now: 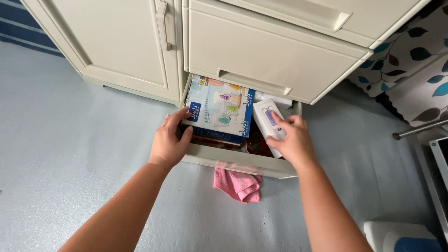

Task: The person opens and closes multiple drawers and cabinet doors, then wipes the cabinet surfaces with a pink cloth. The person handles items inside the drawers, including a white box and plastic-wrapped items, before closing them and continuing to wipe the cabinet exterior.

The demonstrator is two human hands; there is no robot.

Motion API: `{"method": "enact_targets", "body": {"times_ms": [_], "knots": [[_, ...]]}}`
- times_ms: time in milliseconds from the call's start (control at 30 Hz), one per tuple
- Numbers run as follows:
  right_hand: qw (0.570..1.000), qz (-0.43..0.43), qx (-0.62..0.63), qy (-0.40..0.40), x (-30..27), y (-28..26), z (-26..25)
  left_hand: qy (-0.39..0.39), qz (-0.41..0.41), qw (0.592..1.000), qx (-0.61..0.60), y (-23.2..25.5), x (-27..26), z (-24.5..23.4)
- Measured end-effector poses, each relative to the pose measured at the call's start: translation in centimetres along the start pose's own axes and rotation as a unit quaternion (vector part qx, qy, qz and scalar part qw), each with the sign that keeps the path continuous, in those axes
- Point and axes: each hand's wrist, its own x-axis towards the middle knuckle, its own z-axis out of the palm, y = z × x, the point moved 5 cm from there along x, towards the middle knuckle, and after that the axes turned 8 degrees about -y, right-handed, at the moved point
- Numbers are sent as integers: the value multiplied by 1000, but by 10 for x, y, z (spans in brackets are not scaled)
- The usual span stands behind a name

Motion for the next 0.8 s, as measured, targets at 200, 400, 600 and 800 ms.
{"method": "enact_targets", "body": {"times_ms": [200,400,600,800], "knots": [[992,-69,-47,92,-13,-17,2,11,46,997,56,8,-2,1],[988,-100,-116,-22,0,-25,18,-81,62,983,153,27,-4,4],[982,-86,-149,-75,-7,-33,26,-302,73,877,366,34,-11,25],[973,-180,-102,-97,-43,-54,3,-286,75,895,335,27,-2,27]]}}
